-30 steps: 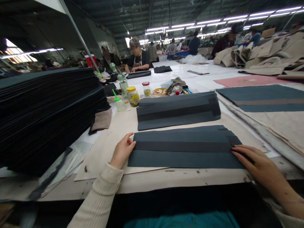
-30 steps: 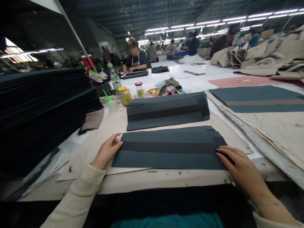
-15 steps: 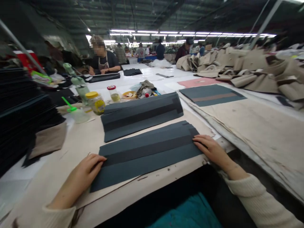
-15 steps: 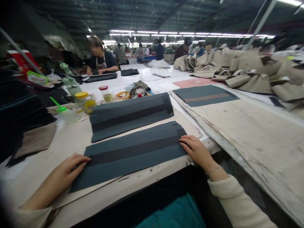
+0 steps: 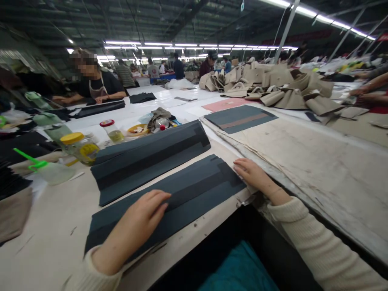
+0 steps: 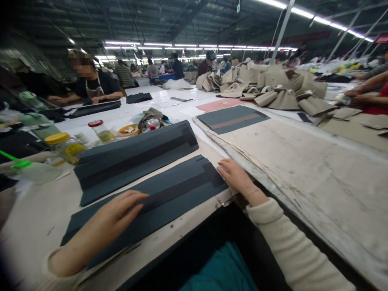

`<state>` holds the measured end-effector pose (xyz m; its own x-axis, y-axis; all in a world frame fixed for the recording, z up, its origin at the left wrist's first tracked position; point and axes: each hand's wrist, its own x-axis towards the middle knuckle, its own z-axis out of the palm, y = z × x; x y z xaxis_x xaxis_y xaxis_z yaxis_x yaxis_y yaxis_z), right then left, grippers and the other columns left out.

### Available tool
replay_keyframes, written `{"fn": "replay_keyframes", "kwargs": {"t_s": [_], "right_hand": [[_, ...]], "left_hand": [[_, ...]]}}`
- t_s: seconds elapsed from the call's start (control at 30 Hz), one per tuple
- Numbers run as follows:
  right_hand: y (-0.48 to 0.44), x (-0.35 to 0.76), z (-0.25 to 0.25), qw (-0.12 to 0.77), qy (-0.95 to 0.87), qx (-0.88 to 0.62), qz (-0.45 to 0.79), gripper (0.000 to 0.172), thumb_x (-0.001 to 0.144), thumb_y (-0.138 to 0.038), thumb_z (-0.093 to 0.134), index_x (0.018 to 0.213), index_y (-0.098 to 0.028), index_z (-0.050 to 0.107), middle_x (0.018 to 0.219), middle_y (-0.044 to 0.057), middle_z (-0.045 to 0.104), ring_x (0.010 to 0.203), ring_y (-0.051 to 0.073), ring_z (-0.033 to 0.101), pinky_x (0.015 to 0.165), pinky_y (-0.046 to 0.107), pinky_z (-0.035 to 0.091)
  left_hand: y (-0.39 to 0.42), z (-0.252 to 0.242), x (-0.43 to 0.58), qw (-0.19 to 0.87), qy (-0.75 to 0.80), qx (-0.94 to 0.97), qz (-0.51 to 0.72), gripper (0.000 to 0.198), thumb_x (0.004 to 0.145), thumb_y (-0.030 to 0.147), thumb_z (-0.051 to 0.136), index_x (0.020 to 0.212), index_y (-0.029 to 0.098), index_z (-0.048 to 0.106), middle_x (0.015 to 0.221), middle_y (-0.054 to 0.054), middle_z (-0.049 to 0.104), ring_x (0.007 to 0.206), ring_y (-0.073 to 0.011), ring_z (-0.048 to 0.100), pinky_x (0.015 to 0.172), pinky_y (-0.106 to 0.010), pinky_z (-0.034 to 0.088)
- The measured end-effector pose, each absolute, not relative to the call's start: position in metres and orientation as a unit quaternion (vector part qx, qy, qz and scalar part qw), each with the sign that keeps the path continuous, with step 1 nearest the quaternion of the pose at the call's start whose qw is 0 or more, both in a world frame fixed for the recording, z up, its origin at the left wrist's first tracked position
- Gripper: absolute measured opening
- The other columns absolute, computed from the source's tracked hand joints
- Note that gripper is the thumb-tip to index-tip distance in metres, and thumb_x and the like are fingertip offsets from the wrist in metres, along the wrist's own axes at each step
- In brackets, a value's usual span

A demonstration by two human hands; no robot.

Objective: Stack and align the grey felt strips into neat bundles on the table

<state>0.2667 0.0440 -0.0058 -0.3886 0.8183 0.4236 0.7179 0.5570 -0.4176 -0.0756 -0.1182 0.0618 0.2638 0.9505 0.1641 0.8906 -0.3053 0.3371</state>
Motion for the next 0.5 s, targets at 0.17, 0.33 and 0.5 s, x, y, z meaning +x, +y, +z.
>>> {"fn": "replay_keyframes", "kwargs": {"t_s": [0.17,0.33,0.5], "right_hand": [[0.042,0.259,-0.006,0.252,-0.847,-0.466,0.049,0.035,0.082,-0.039,0.048,0.105,-0.015,0.060,0.110,0.012,0.058,0.105,0.023,0.052,0.092,0.039,0.040],[0.035,0.254,-0.009,0.253,-0.847,-0.466,0.034,0.034,0.080,-0.037,0.052,0.105,-0.014,0.060,0.110,0.013,0.059,0.104,0.024,0.052,0.094,0.041,0.039],[0.039,0.254,-0.013,0.297,-0.833,-0.456,0.102,0.030,0.076,-0.030,0.058,0.102,-0.015,0.060,0.109,0.011,0.059,0.103,0.023,0.052,0.093,0.041,0.040]], "left_hand": [[-0.061,0.056,0.026,0.079,0.462,0.868,0.161,0.038,0.085,0.027,0.042,0.121,0.017,0.046,0.127,-0.009,0.049,0.116,-0.0190,0.045,0.099,-0.034,0.036],[-0.032,0.024,0.068,0.038,0.461,0.878,0.125,0.051,0.087,0.040,0.035,0.131,0.015,0.034,0.140,-0.011,0.032,0.129,-0.0233,0.027,0.104,-0.044,0.027],[-0.033,0.001,0.065,0.042,0.485,0.867,0.107,0.054,0.087,0.045,0.030,0.133,0.016,0.031,0.141,-0.011,0.029,0.130,-0.0231,0.024,0.105,-0.046,0.023]]}}
